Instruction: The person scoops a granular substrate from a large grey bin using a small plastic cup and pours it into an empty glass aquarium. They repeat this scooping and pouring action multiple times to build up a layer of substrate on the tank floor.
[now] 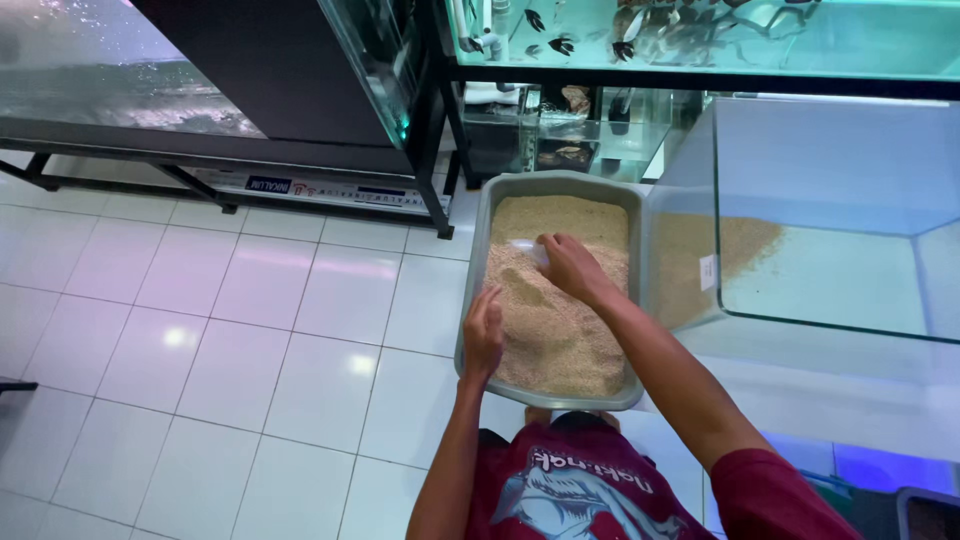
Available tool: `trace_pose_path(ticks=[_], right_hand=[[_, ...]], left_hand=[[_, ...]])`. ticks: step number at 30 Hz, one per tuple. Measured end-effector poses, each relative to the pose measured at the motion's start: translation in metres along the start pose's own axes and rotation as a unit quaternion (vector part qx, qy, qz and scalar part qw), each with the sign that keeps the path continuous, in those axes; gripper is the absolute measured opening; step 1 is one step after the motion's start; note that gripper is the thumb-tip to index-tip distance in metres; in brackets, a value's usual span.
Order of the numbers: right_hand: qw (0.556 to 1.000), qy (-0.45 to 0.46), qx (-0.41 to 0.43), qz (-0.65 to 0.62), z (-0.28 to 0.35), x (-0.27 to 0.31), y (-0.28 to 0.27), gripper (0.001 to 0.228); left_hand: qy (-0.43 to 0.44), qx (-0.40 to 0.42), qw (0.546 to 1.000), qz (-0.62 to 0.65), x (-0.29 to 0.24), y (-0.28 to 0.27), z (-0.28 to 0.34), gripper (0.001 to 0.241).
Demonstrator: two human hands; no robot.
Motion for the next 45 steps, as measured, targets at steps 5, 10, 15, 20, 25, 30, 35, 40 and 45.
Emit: trace_pose_path(ticks=[5,10,15,20,25,30,35,40,45], right_hand=[[0.997,-0.066,-0.008,0.044,-0.034,0.004,0.02,0.051],[0.988,-0.137,0.054,0.048,-0.016,0.022,0.024,0.043],[0.978,-0.174,0.116,0.025,0.026,0.02,0.037,0.022],[0.983,-0.103,0.144,0.039,0.05,-0.012,0.037,0.02],[0.987,-0.009,0.161,0.02,0.052,-0.031,0.028,0.024],[0.987,0.043,0.12,-0.095,0.049,-0.012,-0.004,0.029],[0.984,0.063,0.093,-0.136,0.061,0.027,-0.06,0.036],[0.986,0.06,0.033,-0.153,0.072,0.044,-0.108,0.037],[0.989,0.057,-0.014,-0.133,0.097,0.094,-0.204,0.035]], left_hand=[[0.051,-0.001,0.997,-0.054,0.028,-0.01,0.018,0.058],[0.076,0.006,0.994,-0.074,0.035,-0.003,0.021,0.058],[0.099,0.031,0.987,-0.121,0.033,0.003,0.021,0.056],[0.096,0.042,0.986,-0.128,0.037,0.004,0.02,0.058],[0.073,0.039,0.991,-0.107,0.039,0.004,0.018,0.06],[0.049,0.022,0.996,-0.071,0.036,0.0,0.009,0.066],[-0.004,0.036,0.992,0.125,-0.031,0.005,-0.001,0.067],[-0.056,0.036,0.943,0.326,-0.078,0.031,-0.019,0.077],[-0.111,0.042,0.854,0.507,-0.13,0.059,-0.044,0.073]])
Point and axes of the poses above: each hand's wrist, its own z-axis away from the middle knuckle, its own y-axis out of the palm, x = y × z, the point moved 9 cm from there along -z, towards the middle knuckle, and after that the axes turned 8 degrees about -y, right-handed, at the moved point
